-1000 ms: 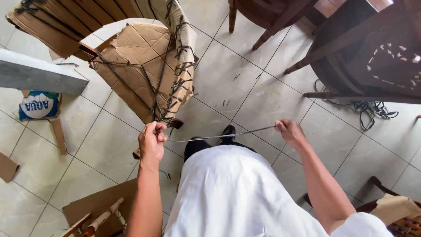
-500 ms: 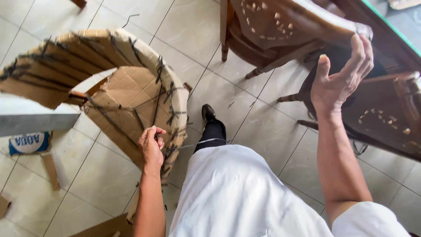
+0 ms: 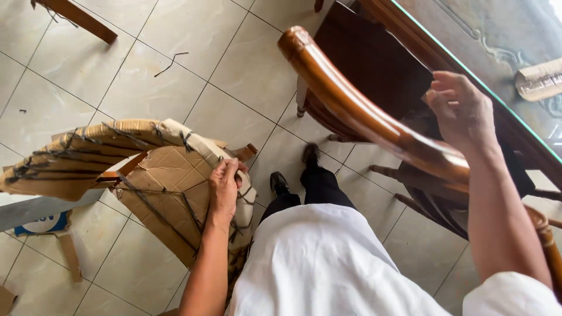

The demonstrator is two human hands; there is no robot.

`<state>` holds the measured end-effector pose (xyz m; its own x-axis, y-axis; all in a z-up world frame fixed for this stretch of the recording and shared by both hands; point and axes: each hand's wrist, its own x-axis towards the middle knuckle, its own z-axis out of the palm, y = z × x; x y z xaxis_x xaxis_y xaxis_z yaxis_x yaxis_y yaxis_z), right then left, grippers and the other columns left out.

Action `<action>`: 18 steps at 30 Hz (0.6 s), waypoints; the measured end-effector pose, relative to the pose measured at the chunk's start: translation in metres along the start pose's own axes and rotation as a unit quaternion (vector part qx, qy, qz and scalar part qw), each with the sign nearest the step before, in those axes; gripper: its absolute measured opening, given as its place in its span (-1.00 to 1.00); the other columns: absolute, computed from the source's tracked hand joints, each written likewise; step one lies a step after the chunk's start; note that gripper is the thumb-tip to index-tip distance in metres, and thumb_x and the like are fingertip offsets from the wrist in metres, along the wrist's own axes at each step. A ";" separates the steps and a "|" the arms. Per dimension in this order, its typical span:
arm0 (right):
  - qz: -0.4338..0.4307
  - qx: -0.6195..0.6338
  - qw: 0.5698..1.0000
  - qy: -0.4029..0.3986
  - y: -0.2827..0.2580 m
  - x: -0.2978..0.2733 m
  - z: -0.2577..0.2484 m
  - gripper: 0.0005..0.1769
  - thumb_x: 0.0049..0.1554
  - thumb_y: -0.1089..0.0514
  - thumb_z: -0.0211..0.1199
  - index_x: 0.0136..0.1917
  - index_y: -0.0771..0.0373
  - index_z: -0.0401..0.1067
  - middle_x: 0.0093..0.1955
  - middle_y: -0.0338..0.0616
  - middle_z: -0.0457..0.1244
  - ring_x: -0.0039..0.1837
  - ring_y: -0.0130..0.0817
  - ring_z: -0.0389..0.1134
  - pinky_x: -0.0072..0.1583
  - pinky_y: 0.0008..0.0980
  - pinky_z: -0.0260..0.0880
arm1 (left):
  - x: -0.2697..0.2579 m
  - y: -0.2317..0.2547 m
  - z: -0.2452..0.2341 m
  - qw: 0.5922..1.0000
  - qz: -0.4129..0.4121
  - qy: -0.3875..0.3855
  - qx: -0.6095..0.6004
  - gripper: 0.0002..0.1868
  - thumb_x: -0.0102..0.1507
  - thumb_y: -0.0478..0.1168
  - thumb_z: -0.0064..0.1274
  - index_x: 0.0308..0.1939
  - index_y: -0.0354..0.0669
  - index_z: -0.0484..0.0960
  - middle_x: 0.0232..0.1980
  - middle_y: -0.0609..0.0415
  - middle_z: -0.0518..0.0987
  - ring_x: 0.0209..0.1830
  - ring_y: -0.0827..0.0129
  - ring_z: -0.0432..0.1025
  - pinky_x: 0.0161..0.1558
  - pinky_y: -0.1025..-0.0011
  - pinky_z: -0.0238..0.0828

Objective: Wrapping a wooden chair with cardboard and securing it with plastic ties

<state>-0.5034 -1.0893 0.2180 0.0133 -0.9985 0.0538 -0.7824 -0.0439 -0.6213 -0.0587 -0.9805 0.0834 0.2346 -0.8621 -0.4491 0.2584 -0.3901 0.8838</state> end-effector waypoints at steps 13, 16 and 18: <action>-0.111 -0.043 0.991 -0.063 0.107 0.345 0.141 -0.45 0.20 0.23 0.24 0.43 0.33 0.25 0.30 0.14 0.27 0.28 0.11 0.30 0.23 0.00 0.29 | -0.011 -0.084 -0.051 0.931 -0.167 0.237 0.220 -0.73 0.44 -0.14 -0.06 -0.15 -0.22 0.68 -0.25 0.01 0.67 -0.47 0.43 0.37 -0.46 0.46 0.25; -0.162 -0.113 0.980 -0.015 0.125 0.414 0.173 -0.28 0.18 0.30 0.42 0.50 0.34 0.13 0.36 0.25 0.19 0.33 0.19 0.26 0.29 0.05 0.29 | -0.027 -0.073 -0.028 0.907 -0.224 0.308 0.178 -0.70 0.39 -0.18 -0.02 -0.28 -0.31 0.70 -0.33 0.05 0.62 -0.51 0.42 0.24 -0.46 0.46 0.11; -0.207 -0.202 0.955 0.059 0.133 0.444 0.186 -0.33 0.10 0.26 0.36 0.43 0.32 0.22 0.12 0.32 0.29 -0.14 0.35 0.38 -0.20 0.16 0.47 | -0.038 -0.075 -0.020 0.900 -0.233 0.323 0.179 -0.69 0.34 -0.18 -0.02 -0.30 -0.36 0.71 -0.37 0.02 0.63 -0.59 0.38 0.25 -0.50 0.44 0.17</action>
<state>-0.4853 -1.5446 0.0138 0.3229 -0.8864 0.3317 -0.9016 -0.3947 -0.1771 -0.0687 -0.9120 0.0313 0.7040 -0.2554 -0.6627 0.1786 -0.8395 0.5132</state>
